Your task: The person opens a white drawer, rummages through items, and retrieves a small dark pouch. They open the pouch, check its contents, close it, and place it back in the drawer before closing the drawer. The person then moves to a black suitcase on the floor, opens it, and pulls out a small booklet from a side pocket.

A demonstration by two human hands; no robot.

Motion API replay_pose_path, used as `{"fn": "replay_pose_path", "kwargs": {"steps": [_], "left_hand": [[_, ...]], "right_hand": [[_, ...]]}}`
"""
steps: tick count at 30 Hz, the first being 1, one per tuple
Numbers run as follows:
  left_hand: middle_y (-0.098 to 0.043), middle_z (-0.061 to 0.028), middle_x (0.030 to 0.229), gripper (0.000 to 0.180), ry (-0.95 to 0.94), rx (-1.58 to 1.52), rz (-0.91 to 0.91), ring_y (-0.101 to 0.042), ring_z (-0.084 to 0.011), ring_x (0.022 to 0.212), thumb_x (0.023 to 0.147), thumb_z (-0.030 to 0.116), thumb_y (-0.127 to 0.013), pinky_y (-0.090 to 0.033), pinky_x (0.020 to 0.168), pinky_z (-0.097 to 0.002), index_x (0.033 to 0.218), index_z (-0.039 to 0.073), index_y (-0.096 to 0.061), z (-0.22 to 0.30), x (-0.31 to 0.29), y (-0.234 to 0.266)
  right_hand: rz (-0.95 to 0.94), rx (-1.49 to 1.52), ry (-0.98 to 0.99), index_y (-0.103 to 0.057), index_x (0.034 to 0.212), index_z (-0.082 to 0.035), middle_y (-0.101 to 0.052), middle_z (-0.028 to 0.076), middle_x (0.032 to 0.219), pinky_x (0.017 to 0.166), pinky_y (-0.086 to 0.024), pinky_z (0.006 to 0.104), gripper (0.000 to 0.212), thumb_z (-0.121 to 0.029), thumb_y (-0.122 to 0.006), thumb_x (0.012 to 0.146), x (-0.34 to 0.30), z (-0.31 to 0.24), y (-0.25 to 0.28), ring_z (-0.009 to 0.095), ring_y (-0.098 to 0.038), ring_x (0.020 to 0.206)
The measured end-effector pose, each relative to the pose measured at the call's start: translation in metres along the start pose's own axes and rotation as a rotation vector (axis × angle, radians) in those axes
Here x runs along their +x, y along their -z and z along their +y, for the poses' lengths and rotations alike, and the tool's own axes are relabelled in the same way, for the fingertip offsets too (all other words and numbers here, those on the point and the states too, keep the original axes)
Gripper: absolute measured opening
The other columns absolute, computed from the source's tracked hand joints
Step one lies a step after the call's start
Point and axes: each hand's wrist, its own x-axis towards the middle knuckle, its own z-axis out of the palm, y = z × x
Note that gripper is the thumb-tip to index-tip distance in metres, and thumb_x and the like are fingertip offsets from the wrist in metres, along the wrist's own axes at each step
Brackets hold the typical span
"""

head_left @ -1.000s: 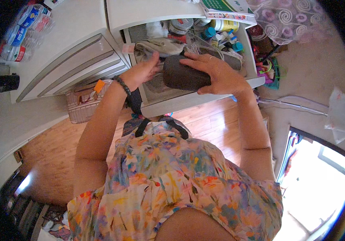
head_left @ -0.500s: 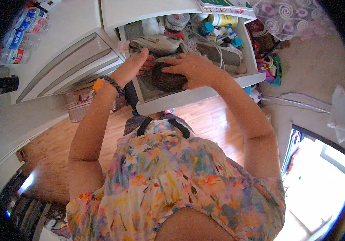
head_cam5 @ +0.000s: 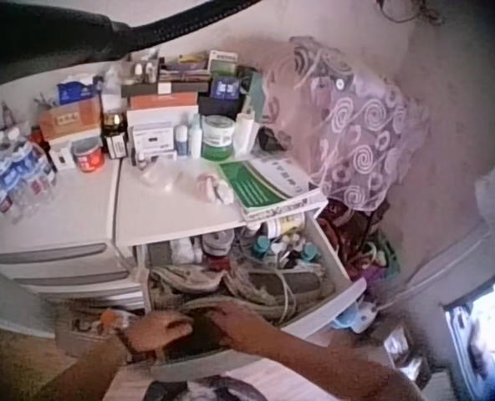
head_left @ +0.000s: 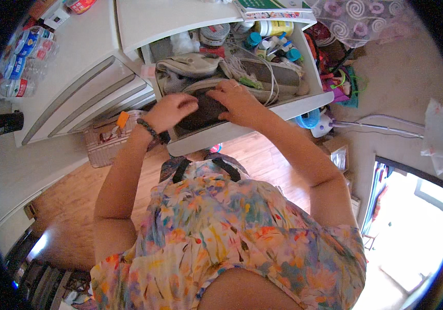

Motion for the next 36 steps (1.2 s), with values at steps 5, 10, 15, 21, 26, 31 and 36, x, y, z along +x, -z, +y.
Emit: {"fn": "replay_pose_path", "kwargs": {"steps": [5,10,15,21,26,31,36], "left_hand": [[-0.050,-0.0189,0.120,0.065,-0.188,0.529,0.200,-0.049,-0.0367,0.111,0.069,0.026,-0.074,-0.043,0.094,-0.0413,0.124,0.002,-0.048,0.004,0.007,-0.030],[-0.048,-0.0232,0.119,0.076,-0.166,0.686,0.208,-0.048,-0.0395,0.111,0.067,0.025,-0.076,-0.042,0.095,-0.0438,0.130,0.004,-0.040,0.011,0.017,-0.044],[-0.044,-0.0239,0.122,0.080,-0.054,0.824,0.146,-0.048,-0.0393,0.112,0.064,0.028,-0.078,-0.042,0.095,-0.0443,0.131,0.006,-0.041,0.024,0.015,-0.044],[-0.043,-0.0214,0.125,0.073,-0.224,0.676,0.149,-0.044,-0.0385,0.117,0.067,0.015,-0.073,-0.042,0.097,-0.0418,0.133,0.008,-0.042,0.003,0.015,-0.038],[-0.045,-0.0198,0.120,0.073,-0.193,0.770,0.192,-0.046,-0.0361,0.115,0.066,0.004,-0.070,-0.046,0.093,-0.0395,0.132,0.009,-0.041,0.011,-0.001,-0.041],[-0.051,-0.0167,0.116,0.060,-0.338,0.776,0.324,-0.049,-0.0338,0.109,0.068,0.014,-0.072,-0.043,0.092,-0.0419,0.123,0.010,-0.050,0.029,0.008,-0.023],[-0.047,-0.0253,0.123,0.051,-0.024,0.830,0.913,-0.050,-0.0386,0.109,0.076,0.022,-0.069,-0.041,0.096,-0.0414,0.121,0.004,-0.051,0.023,0.015,0.025]], "right_hand": [[0.062,0.036,-0.069,-0.059,0.103,-0.007,-0.051,0.014,0.102,0.088,-0.042,0.0436,0.041,-0.009,-0.074,0.064,-0.002,0.009,-0.002,0.035,-0.048,0.103],[0.076,0.062,-0.180,-0.059,0.100,-0.006,-0.055,0.017,0.097,0.082,-0.045,0.0440,0.039,-0.010,-0.075,0.064,-0.013,0.017,-0.007,0.037,-0.054,0.096],[-0.049,0.034,-0.341,-0.063,0.091,-0.004,-0.063,0.018,0.090,0.074,-0.048,0.0451,0.027,-0.022,-0.071,0.072,-0.009,0.015,-0.011,0.038,-0.060,0.083],[-0.131,-0.008,-0.323,-0.065,0.089,-0.005,-0.065,0.017,0.086,0.075,-0.048,0.0455,0.026,-0.029,-0.066,0.078,-0.009,0.016,-0.013,0.036,-0.062,0.082],[0.477,-0.271,-0.364,-0.062,0.101,-0.006,-0.062,0.018,0.097,0.079,-0.046,0.0461,0.028,-0.024,-0.064,0.079,-0.034,0.021,0.032,0.035,-0.058,0.093],[0.290,-0.156,-0.612,-0.059,0.110,-0.007,-0.060,0.020,0.102,0.084,-0.045,0.0457,0.032,-0.020,-0.061,0.081,-0.036,0.058,0.026,0.038,-0.055,0.100],[0.087,-0.012,-0.370,-0.058,0.116,-0.008,-0.061,0.020,0.105,0.085,-0.046,0.0441,0.034,-0.016,-0.056,0.084,-0.019,0.038,-0.015,0.036,-0.058,0.099]]}}
